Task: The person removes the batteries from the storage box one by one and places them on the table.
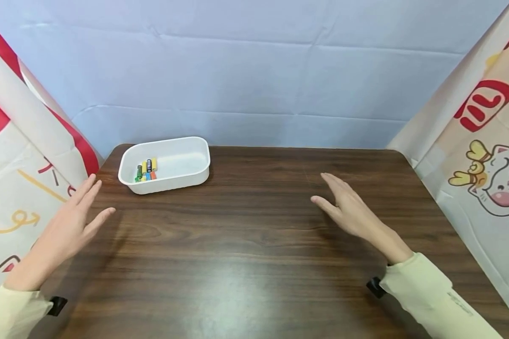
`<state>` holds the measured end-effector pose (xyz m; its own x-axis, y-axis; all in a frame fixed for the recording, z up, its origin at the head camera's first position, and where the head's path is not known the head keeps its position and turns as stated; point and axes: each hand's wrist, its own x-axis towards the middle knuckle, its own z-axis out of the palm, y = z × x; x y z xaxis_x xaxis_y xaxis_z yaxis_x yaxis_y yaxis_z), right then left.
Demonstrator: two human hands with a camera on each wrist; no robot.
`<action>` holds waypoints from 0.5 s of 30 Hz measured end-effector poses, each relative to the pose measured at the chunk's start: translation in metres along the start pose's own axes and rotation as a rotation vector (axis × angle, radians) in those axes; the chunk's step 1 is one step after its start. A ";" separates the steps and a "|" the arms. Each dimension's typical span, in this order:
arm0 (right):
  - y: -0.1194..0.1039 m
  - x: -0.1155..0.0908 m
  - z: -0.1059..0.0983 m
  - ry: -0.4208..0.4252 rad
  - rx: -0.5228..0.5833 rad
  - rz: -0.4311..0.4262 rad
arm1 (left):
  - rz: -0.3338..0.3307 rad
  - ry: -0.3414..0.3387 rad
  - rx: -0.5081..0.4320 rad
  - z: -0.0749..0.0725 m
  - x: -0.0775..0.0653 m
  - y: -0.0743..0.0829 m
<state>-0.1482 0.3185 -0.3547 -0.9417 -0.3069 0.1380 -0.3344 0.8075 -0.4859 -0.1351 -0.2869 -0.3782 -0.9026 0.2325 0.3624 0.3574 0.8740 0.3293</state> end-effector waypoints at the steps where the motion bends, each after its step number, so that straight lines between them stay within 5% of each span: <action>1: -0.005 0.005 0.002 0.001 0.004 -0.005 | -0.004 0.011 -0.006 -0.001 0.001 0.000; 15: -0.055 0.082 0.041 0.017 0.125 -0.136 | -0.098 0.055 -0.143 -0.001 0.035 -0.006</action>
<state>-0.2054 0.2280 -0.3518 -0.8889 -0.3995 0.2243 -0.4526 0.6897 -0.5652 -0.1689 -0.2843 -0.3662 -0.9218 0.1220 0.3680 0.3021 0.8209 0.4846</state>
